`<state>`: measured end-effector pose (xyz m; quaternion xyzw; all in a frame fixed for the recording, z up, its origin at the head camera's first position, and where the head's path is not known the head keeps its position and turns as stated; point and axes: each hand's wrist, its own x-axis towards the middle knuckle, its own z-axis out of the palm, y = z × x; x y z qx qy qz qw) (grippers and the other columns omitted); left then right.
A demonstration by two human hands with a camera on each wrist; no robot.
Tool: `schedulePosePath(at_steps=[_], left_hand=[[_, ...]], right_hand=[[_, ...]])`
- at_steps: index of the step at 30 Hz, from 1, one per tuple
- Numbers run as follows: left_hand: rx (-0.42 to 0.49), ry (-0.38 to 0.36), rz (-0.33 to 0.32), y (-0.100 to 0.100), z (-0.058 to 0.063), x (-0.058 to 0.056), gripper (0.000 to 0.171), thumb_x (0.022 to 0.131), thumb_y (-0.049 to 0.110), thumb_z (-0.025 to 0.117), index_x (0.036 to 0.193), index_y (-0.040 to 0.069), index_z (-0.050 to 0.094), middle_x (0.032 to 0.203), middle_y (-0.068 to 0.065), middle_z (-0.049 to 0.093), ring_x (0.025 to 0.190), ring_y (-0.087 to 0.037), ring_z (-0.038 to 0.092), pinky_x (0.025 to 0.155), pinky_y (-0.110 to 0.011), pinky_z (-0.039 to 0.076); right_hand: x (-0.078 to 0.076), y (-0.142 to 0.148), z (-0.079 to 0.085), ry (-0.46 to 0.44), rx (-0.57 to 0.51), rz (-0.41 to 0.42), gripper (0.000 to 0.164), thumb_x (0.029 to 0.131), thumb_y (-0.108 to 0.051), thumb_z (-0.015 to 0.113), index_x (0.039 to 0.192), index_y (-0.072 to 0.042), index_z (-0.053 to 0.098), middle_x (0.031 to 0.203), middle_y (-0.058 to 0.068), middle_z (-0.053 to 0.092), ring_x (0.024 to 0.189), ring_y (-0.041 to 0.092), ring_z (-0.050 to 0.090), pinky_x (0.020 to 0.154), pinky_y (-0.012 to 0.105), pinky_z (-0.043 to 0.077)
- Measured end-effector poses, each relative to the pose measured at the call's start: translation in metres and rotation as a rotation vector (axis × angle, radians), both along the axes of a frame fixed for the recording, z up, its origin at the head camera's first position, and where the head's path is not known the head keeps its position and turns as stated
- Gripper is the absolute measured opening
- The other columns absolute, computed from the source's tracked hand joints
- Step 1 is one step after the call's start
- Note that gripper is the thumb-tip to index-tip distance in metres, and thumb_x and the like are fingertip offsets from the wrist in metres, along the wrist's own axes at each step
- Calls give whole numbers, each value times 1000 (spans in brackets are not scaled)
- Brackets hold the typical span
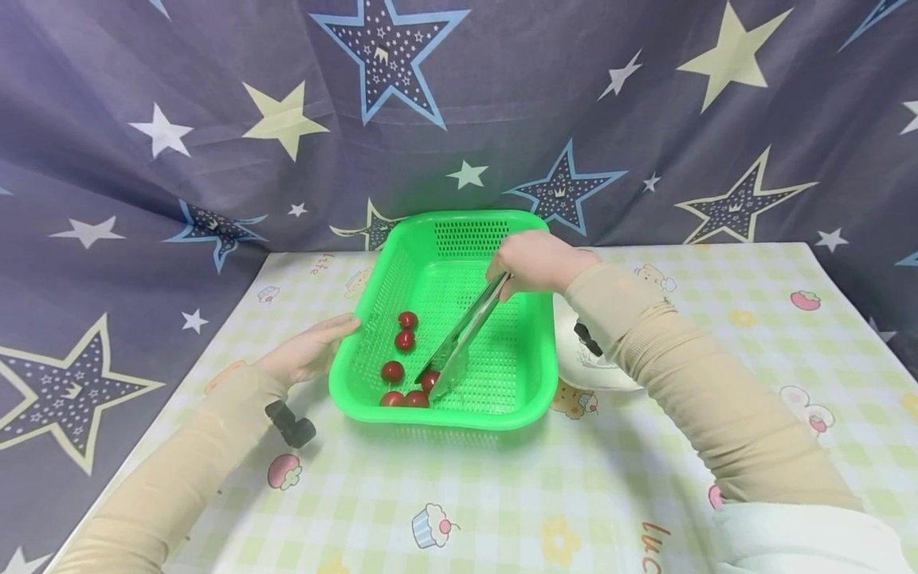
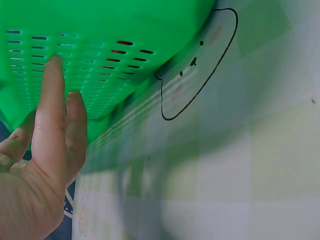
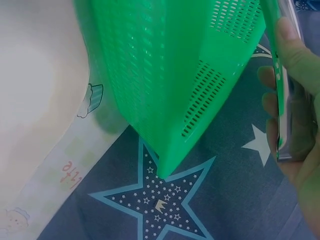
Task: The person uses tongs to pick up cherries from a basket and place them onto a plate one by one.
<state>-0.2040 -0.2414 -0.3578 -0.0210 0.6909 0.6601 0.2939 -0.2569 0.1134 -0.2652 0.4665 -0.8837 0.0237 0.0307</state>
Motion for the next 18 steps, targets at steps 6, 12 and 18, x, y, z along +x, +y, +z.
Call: schedulePosePath(at_steps=[6,12,18], left_hand=[[9,-6,-11,0,0,0,65,99,35,39,149,10,5,136,-8,38,97,-7,60,92,-34,51],[6,-8,-7,0,-1,0,70,99,37,40,149,10,0,148,-16,26,97,-6,59,97,-36,49],[0,-11,6,0,-2,-2,70,99,37,40,149,10,-1,150,-16,23,98,-5,58,101,-39,45]], right_hand=[[0,3,1,-8,-43,-11,36,69,-26,76,100,-8,71,99,6,71,96,24,64,88,41,53],[-2,8,2,-11,-89,-11,35,70,-24,77,100,-7,71,100,7,71,95,25,64,89,42,52],[-4,16,0,-17,-171,-2,34,71,-22,77,100,-6,71,97,7,72,93,25,64,86,41,53]])
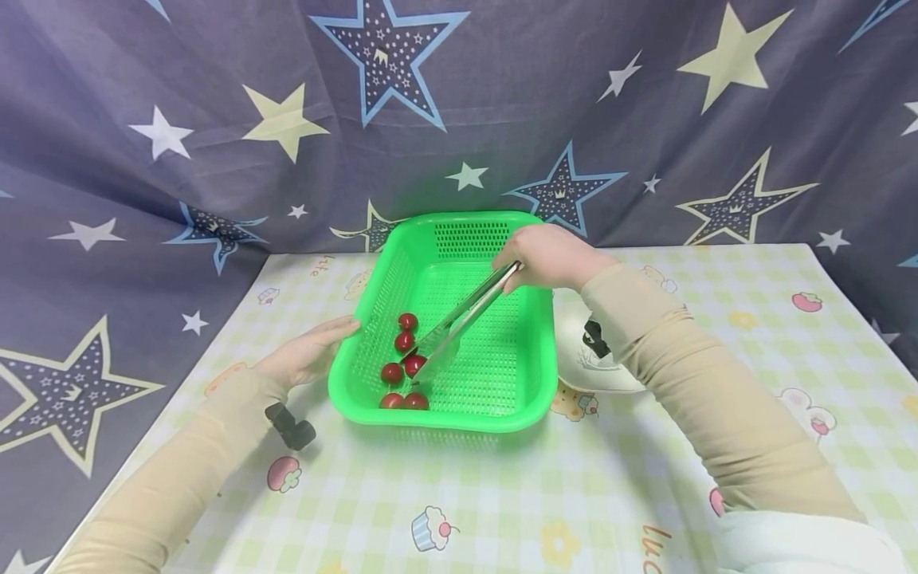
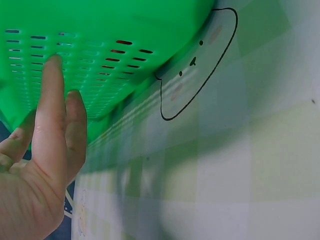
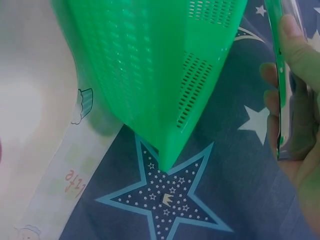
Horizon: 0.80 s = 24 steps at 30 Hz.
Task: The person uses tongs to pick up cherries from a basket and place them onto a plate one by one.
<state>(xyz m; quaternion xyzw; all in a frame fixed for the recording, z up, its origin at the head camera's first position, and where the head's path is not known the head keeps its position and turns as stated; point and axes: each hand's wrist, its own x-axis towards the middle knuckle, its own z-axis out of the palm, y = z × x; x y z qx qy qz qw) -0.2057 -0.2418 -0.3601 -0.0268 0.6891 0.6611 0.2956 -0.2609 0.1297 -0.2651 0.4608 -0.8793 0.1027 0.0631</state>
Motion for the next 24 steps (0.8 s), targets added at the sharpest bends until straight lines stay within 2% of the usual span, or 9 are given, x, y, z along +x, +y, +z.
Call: schedulePosePath(at_steps=[2,6,9,11,14,18,21,24], left_hand=[[-3,7,-2,-1,0,0,70,99,37,40,149,10,-1,148,-16,26,97,-5,58,100,-39,46],[-4,25,-9,-2,0,-1,71,98,37,41,149,9,1,135,-8,41,95,-6,60,95,-36,50],[-5,28,-6,-2,1,-1,72,98,37,42,149,8,1,128,-4,44,94,-6,60,93,-35,50],[-7,24,3,-2,2,0,72,98,37,41,149,9,0,134,-9,41,94,-6,60,96,-37,49],[-15,23,10,0,3,2,72,98,36,41,149,9,-3,147,-17,28,101,-8,57,103,-43,43],[-6,6,12,2,3,6,73,99,34,39,149,9,-7,154,-19,13,127,-27,43,111,-49,32],[12,-11,26,3,3,7,73,99,33,40,149,9,-7,154,-18,10,138,-33,25,113,-49,29],[10,-9,29,4,3,7,73,99,33,41,149,9,-6,154,-18,12,136,-31,29,113,-48,29]], right_hand=[[1,3,1,4,-17,-16,34,71,-22,78,100,-7,71,97,7,72,93,25,64,85,41,53],[2,9,2,14,-39,-39,34,70,-24,78,99,-7,72,96,7,71,92,25,64,84,41,53],[3,14,1,26,-60,-42,34,70,-23,78,98,-6,72,94,7,71,88,24,64,81,40,54],[4,17,1,38,-76,-45,33,70,-23,78,98,-6,72,93,7,71,86,23,64,79,40,54],[8,21,0,59,-102,-45,32,69,-21,79,97,-5,72,90,7,71,80,21,63,73,38,54],[14,28,-1,77,-119,-61,31,69,-21,79,95,-7,72,86,4,70,71,17,59,65,34,51],[18,33,-3,89,-125,-71,31,69,-22,79,95,-7,73,85,3,70,70,16,57,62,33,49],[21,39,-4,103,-151,-69,31,69,-21,79,95,-7,73,83,3,70,69,15,57,61,33,49]])
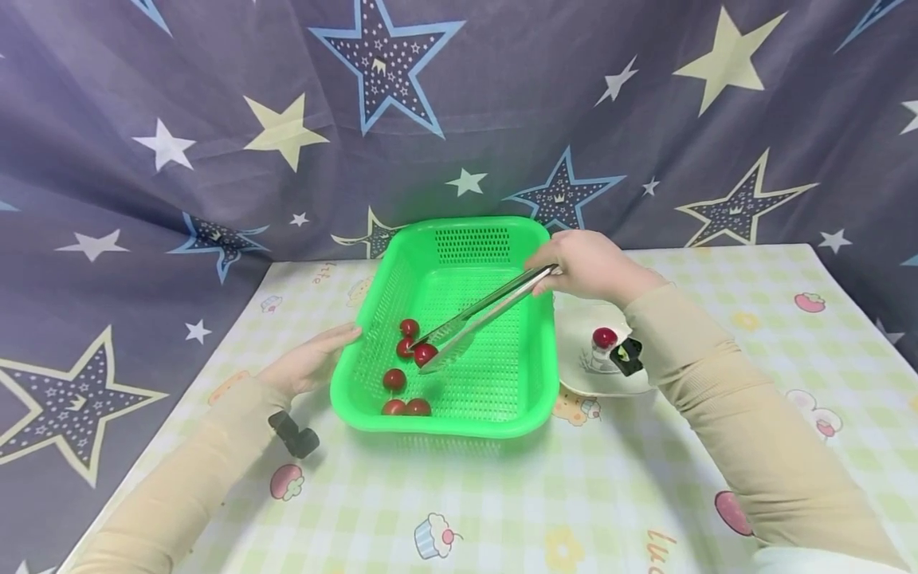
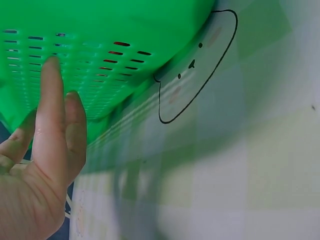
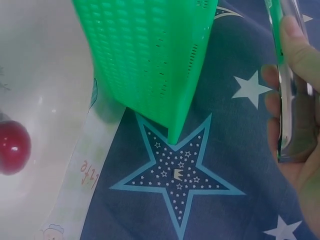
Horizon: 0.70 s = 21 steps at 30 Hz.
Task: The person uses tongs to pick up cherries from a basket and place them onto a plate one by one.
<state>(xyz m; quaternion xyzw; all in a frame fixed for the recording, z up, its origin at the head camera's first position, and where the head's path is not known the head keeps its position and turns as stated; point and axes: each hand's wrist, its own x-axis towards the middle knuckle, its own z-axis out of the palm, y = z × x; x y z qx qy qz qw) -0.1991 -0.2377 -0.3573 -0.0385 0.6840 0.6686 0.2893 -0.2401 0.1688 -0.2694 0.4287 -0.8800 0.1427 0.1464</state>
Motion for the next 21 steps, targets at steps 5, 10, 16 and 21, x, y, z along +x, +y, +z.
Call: schedulePosePath(at_steps=[5,10,16,21], left_hand=[[-5,-1,4,0,-3,-1,72,98,36,42,149,10,-2,151,-17,21,111,-13,52,110,-46,35],[5,11,-9,0,-4,-2,70,98,36,42,149,9,2,131,-6,44,96,-5,58,99,-38,47],[47,-2,-26,0,-5,-2,62,98,34,42,147,8,14,106,8,57,93,-7,61,88,-32,52],[65,1,-31,-1,-6,-4,55,98,35,42,142,9,23,105,7,59,94,-9,61,87,-33,53]], right_hand=[[4,9,-5,55,-55,26,29,66,-20,81,91,-9,74,84,3,71,69,14,58,59,32,49],[7,19,-11,118,-101,49,31,59,-18,82,88,-10,74,77,0,69,64,12,55,55,29,46],[12,31,-14,149,-142,49,34,56,-15,83,88,-7,74,74,0,69,60,12,53,52,26,42],[12,37,-15,153,-130,25,33,57,-18,83,88,-7,75,76,3,71,62,14,57,53,29,46]])
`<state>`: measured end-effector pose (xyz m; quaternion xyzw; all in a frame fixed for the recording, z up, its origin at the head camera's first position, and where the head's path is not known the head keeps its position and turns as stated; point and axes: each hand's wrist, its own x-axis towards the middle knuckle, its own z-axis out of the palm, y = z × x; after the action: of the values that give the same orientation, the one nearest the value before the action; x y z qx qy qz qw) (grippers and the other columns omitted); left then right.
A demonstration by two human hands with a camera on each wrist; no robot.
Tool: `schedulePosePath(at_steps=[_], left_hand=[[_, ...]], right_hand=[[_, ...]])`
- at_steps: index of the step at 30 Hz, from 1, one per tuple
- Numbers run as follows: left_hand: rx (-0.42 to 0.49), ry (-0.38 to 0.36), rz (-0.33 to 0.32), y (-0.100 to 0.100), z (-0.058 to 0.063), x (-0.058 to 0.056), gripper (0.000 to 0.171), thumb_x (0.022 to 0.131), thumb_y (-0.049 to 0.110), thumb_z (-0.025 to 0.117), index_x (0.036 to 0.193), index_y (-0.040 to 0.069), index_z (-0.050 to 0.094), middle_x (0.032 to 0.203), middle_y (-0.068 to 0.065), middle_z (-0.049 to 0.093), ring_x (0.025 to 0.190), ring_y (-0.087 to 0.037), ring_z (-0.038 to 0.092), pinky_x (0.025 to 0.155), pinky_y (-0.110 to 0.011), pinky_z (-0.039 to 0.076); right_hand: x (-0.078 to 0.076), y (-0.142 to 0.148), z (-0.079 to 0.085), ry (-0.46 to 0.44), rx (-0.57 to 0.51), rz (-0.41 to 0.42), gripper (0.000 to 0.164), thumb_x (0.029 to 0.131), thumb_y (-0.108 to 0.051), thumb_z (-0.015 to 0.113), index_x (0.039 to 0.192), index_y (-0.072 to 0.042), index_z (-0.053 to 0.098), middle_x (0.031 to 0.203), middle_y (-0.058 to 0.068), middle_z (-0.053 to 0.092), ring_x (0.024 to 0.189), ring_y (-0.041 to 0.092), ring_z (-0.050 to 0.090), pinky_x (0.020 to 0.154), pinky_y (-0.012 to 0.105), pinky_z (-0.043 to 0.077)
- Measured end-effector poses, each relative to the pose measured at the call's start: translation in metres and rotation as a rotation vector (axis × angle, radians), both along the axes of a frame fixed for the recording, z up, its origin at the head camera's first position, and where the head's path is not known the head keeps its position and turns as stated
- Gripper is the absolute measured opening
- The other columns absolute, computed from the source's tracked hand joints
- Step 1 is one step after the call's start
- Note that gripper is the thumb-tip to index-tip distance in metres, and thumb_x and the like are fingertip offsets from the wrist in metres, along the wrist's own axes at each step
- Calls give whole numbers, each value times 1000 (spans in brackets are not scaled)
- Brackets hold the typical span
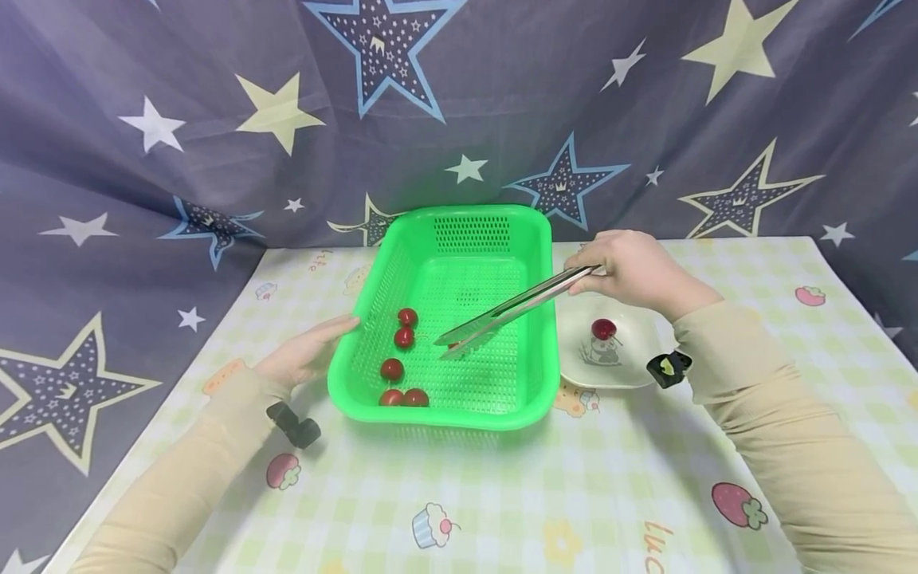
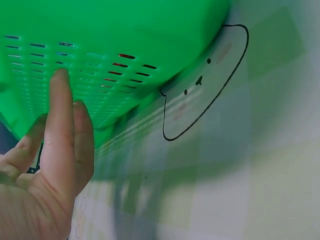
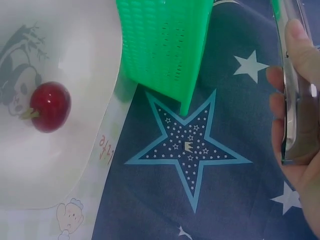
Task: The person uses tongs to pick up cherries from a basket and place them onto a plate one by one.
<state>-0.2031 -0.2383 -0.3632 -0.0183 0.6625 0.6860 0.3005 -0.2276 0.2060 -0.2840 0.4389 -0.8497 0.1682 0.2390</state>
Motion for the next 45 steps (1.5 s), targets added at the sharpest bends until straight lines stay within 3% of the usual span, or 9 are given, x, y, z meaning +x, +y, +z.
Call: schedulePosePath(at_steps=[5,13,22,28,38,45], left_hand=[[7,-4,16,0,1,-1,44,98,34,43,134,12,31,103,7,60,91,-10,62,84,-33,54],[-5,-1,12,1,3,1,64,97,37,45,146,7,16,106,7,58,92,-8,62,86,-32,55],[-6,4,8,2,3,4,60,98,35,42,145,7,17,107,6,57,93,-8,61,86,-32,54],[9,5,2,3,4,6,54,99,35,41,142,7,23,108,5,57,93,-9,61,86,-33,55],[-11,-2,21,4,5,5,61,98,36,42,145,8,15,106,7,57,91,-8,62,85,-33,55],[-2,8,11,2,3,4,59,98,36,42,144,7,19,105,7,59,91,-8,62,84,-32,55]], right_hand=[[0,0,3,-7,32,-36,35,58,-19,82,90,-8,74,78,3,71,63,14,57,54,32,47],[-2,-9,3,1,121,-89,35,61,-24,81,92,-9,73,78,2,70,68,18,57,56,37,48],[-6,-22,6,-43,206,-151,28,68,-24,79,91,-11,70,76,2,66,71,18,56,57,38,49],[-9,-28,7,-59,244,-166,28,68,-25,79,92,-13,71,82,1,69,71,18,56,57,38,49],[-16,-32,3,-59,296,-182,21,68,-27,79,83,-16,69,77,-4,67,68,16,53,56,37,48],[-17,-35,1,-76,298,-182,22,68,-27,79,84,-16,71,81,-2,70,66,15,52,57,36,50]])
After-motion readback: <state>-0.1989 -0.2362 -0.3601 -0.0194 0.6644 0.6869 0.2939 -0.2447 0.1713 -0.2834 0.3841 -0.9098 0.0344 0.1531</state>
